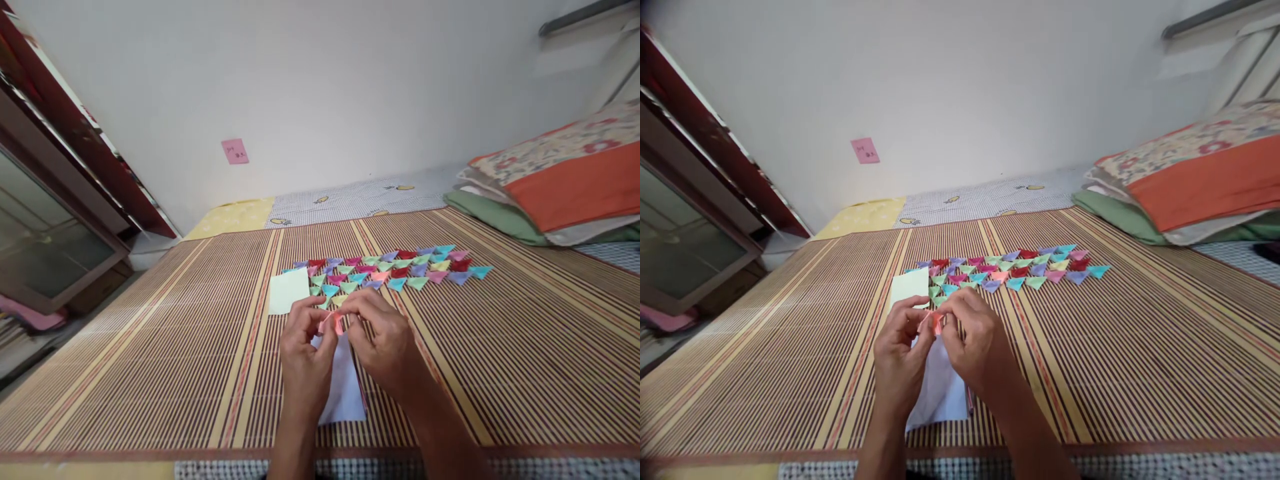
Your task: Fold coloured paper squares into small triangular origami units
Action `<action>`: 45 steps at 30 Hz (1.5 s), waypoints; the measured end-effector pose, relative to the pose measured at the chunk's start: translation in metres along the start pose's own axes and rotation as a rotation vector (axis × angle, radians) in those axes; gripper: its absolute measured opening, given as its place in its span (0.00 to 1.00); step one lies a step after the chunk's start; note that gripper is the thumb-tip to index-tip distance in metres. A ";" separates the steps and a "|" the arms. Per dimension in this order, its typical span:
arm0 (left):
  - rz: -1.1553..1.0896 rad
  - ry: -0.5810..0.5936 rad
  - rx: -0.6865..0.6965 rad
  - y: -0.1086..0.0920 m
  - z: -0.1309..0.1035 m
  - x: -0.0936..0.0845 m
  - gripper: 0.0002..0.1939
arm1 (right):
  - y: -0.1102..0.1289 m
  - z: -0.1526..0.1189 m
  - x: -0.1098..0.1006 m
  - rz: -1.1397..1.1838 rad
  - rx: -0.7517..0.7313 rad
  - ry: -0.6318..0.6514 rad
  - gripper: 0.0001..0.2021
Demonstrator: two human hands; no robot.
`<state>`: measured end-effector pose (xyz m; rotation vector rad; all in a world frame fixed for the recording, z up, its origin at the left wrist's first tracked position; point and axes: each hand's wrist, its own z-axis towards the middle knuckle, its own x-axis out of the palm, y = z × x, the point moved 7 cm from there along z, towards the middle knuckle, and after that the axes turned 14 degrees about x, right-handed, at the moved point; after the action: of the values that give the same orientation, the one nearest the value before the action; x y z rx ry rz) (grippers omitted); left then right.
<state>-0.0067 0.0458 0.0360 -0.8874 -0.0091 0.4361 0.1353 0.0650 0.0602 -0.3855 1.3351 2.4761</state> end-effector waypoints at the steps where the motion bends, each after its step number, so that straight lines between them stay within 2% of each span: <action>1: -0.012 -0.010 -0.008 0.001 -0.001 0.000 0.05 | 0.000 0.000 0.000 -0.007 0.000 -0.010 0.10; 6: -0.030 -0.045 -0.021 0.002 -0.003 0.003 0.06 | 0.000 0.002 -0.003 0.050 0.013 -0.024 0.08; 11: -0.040 -0.065 0.023 -0.006 -0.005 0.006 0.05 | -0.008 0.004 -0.007 0.187 0.168 0.001 0.04; 15: -0.015 -0.072 0.026 -0.008 -0.007 0.008 0.04 | -0.013 0.004 -0.005 0.219 0.248 0.040 0.06; 20: 0.067 -0.086 0.064 -0.013 -0.007 0.009 0.04 | -0.020 0.004 -0.003 0.203 0.316 0.029 0.08; 25: 0.070 -0.099 0.073 -0.013 -0.009 0.009 0.04 | -0.020 0.003 -0.005 0.180 0.304 0.001 0.13; 29: 0.100 -0.105 0.142 -0.017 -0.008 0.008 0.05 | -0.012 0.002 -0.005 0.144 0.274 0.006 0.12; 32: 0.169 -0.058 0.221 -0.023 -0.006 0.010 0.06 | -0.008 0.002 -0.004 0.083 0.240 -0.028 0.10; 38: 0.200 0.056 0.352 -0.026 -0.005 0.017 0.08 | -0.019 0.000 -0.003 0.040 0.302 -0.080 0.06; 42: 0.175 0.067 0.322 -0.022 -0.005 0.019 0.07 | -0.016 0.000 -0.008 -0.010 0.210 -0.135 0.06; 45: 0.141 0.027 0.264 -0.018 -0.004 0.015 0.06 | -0.010 0.001 -0.005 -0.024 0.093 -0.072 0.09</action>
<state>0.0143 0.0379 0.0443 -0.6353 0.1337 0.5434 0.1438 0.0704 0.0551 -0.2868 1.4016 2.3745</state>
